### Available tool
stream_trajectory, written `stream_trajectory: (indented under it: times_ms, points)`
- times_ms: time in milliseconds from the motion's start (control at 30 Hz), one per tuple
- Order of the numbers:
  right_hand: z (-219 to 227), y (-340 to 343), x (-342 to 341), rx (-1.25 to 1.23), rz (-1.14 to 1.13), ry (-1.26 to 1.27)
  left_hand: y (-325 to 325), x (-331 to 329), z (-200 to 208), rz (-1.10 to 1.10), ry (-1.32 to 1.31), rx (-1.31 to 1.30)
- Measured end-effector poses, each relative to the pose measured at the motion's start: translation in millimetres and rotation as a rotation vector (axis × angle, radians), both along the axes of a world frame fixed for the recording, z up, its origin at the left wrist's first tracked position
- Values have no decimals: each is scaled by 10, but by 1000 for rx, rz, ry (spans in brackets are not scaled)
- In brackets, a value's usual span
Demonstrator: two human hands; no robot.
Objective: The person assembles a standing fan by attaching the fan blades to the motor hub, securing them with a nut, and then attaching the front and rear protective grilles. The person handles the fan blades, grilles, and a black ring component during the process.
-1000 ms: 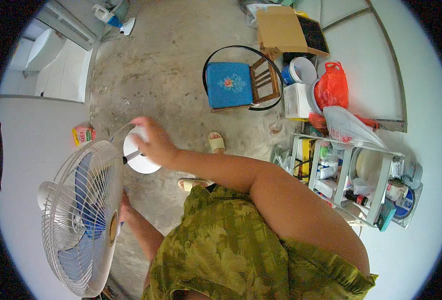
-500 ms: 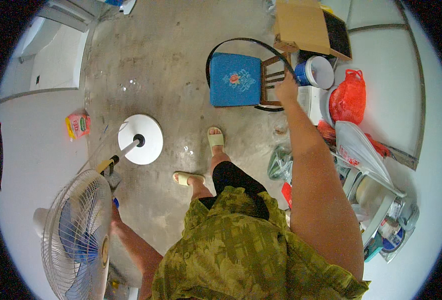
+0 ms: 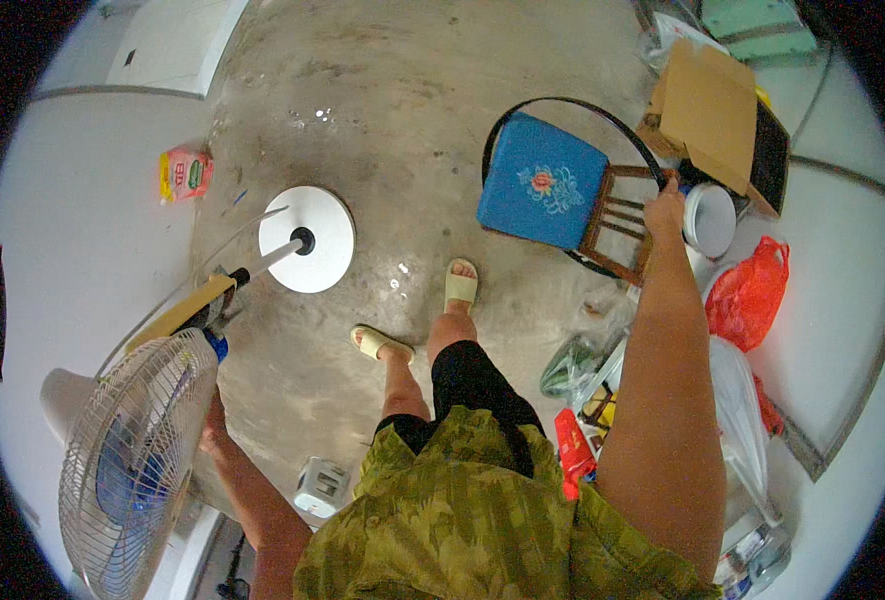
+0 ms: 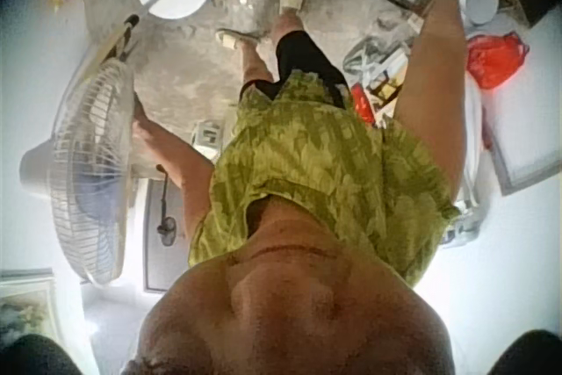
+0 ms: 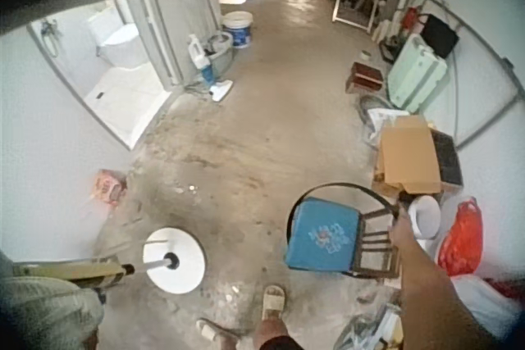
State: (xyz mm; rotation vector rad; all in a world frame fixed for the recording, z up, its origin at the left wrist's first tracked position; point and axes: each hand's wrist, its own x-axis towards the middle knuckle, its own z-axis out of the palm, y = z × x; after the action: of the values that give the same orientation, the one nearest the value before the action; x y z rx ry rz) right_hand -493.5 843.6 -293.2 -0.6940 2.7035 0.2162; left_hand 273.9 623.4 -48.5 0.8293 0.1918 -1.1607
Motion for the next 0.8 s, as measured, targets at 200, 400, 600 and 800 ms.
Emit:
stream_trajectory:
  times_ms: [200, 400, 600, 800]
  points:
    - [349, -67, 225, 60, 37, 128, 39, 123, -63, -10, 23, -50]
    - [769, 348, 686, -670, 448, -133, 87, 242, -139, -65, 61, -150]
    - [1684, 761, 1479, -549, 360, -193, 133, 203, -252, -123, 97, -258]
    - [2810, 164, 2346, -887, 106, -432, 174, 247, -273, -173, 121, -380]
